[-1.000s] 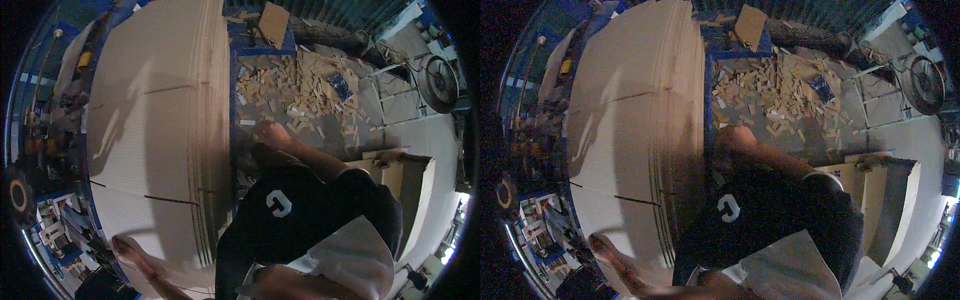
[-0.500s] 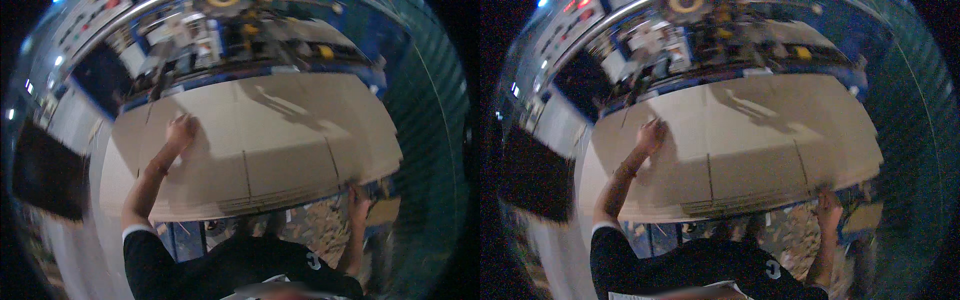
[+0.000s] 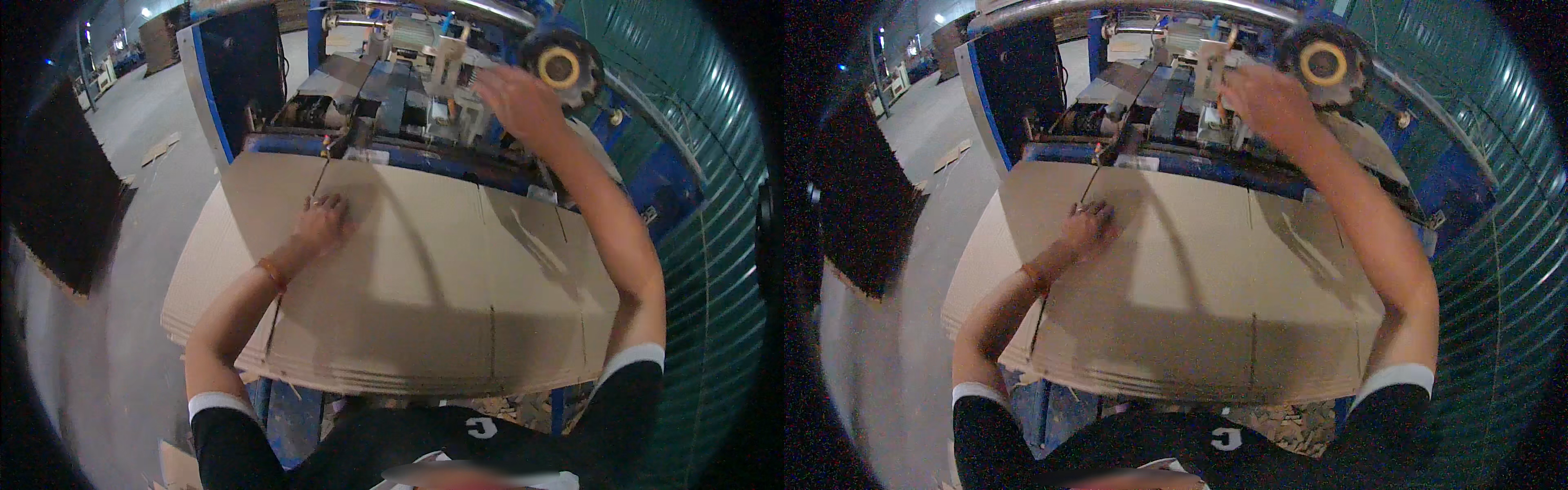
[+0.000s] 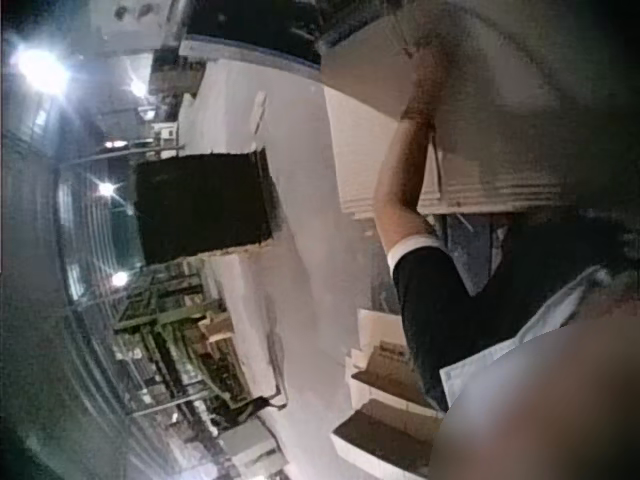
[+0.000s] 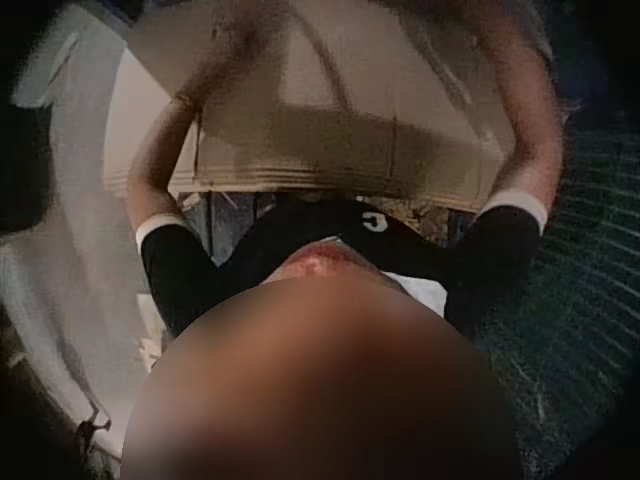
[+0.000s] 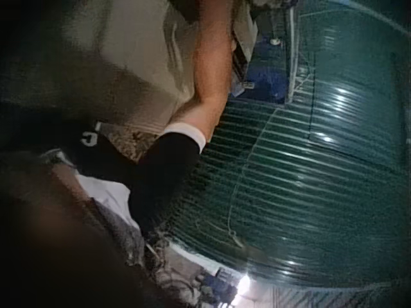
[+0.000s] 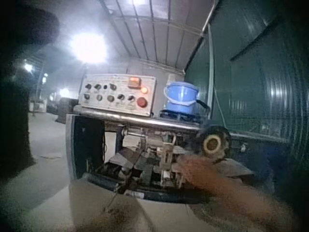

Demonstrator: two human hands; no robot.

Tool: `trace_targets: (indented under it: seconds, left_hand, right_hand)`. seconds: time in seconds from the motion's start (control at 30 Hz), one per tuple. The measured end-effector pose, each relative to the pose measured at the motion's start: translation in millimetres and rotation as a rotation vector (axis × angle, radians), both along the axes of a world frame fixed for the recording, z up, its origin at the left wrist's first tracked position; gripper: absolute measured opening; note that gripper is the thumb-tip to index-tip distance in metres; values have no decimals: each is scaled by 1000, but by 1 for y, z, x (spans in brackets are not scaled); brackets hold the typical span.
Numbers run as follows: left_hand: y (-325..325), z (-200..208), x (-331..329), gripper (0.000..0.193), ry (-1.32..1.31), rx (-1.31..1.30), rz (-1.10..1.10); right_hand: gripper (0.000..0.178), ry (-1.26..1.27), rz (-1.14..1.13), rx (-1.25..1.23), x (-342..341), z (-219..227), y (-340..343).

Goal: The person repeatedly picks up flat cardboard sheets from a nearby stack and places them onto a growing pile on a conveyor or table. The person aligns each sheet by hand before adding it to the stack. The task continues throughout the clip with no other distinct actions shown.

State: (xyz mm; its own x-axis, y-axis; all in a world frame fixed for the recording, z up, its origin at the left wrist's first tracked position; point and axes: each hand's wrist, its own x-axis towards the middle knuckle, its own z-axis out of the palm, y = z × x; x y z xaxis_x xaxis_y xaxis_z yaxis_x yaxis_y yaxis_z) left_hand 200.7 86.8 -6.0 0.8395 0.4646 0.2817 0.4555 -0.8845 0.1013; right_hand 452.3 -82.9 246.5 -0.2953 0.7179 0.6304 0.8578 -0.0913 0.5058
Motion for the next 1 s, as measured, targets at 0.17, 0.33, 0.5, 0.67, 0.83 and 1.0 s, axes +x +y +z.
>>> trace_targets:
  seconds: [0.17, 0.33, 0.5, 0.67, 0.83, 1.0]
  left_hand:
    - [36, -2, -9, 57, -56, -37, -177]
    - [39, -7, -12, 48, -154, -69, -231]
    - [37, -11, -9, 42, -220, -139, -234]
    - [38, -4, -16, 41, -160, -297, -277]
    - [37, 11, -29, 41, -164, -331, -317]
    - [35, 23, -33, 43, -175, -326, -318]
  right_hand:
    - [28, 37, -265, -145, 23, 36, 154]
    - [23, 116, -517, -251, 66, 39, 242]
    - [32, 243, -710, -91, 142, 44, 285]
    - [33, 281, -670, -68, 181, 54, 289]
    - [35, 292, -623, -67, 183, 58, 284]
    - [37, 299, -612, -65, 188, 62, 276]
